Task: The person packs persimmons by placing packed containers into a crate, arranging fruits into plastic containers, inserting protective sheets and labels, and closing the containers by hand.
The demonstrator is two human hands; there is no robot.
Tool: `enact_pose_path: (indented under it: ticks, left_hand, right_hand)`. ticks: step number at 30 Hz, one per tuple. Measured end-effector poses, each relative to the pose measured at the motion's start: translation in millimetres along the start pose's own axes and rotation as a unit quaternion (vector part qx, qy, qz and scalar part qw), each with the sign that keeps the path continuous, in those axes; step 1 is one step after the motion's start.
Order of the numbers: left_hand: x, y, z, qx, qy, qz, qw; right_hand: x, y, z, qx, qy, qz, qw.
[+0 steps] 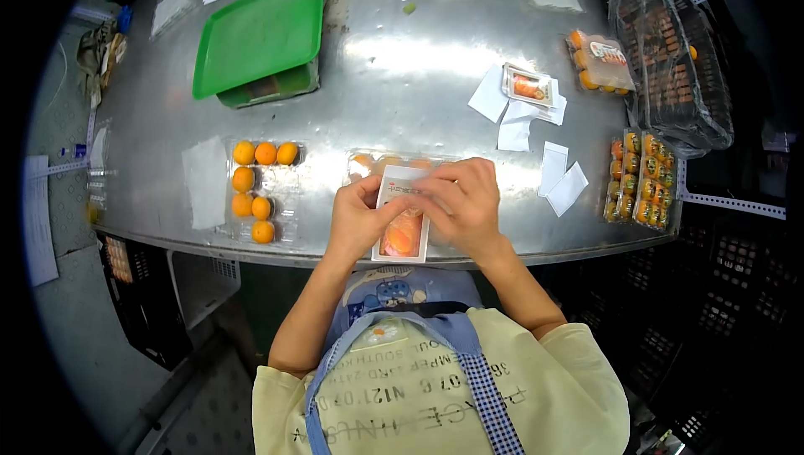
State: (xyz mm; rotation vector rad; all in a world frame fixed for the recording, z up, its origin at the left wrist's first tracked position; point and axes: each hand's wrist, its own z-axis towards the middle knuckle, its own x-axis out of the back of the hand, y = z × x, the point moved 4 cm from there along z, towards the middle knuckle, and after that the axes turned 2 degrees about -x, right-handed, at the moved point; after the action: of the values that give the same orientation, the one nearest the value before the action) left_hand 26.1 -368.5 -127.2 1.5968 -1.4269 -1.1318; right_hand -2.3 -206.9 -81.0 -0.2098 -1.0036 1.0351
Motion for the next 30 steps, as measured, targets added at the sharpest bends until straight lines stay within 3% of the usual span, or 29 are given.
enact_pose_path:
  ticks: [4, 10, 13, 16, 17, 20, 26, 30]
  left_hand:
    - [6, 1, -12, -0.019, 0.020, 0.011, 1.000]
    - [18, 8, -21, -0.122, 0.055, 0.166, 0.977]
    - [14, 9, -24, -0.105, 0.051, 0.078, 0.990]
    - [28, 5, -17, -0.093, 0.022, 0.155, 0.983]
    - [24, 7, -16, -0.084, 0.064, 0.134, 0.985]
    - [30, -2, -14, -0.003, 0.052, 0.184, 0.981]
    - [22, -4, -16, -0.076, 0.102, 0.231, 0.965]
    - [20, -5, -17, -0.050, 0.110, 0.192, 0.974]
  right_hand:
    - [-19, -9, -7, -0.006, -0.018, 0.020, 1.000]
    - [-27, -17, -6, -0.009, -0.043, 0.036, 0.998]
    - [-27, -19, -6, 0.020, -0.031, 0.010, 0.999]
    - [-28, -20, -9, 0.053, -0.021, -0.013, 0.998]
    - [-28, -21, -11, 0.063, -0.022, -0.016, 0.998]
    - [-31, -22, -16, 0.076, -0.024, -0.030, 0.996]
    - [-37, -22, -17, 0.033, -0.026, -0.012, 0.999]
    - [-37, -21, -19, 0.049, -0.025, -0.008, 0.998]
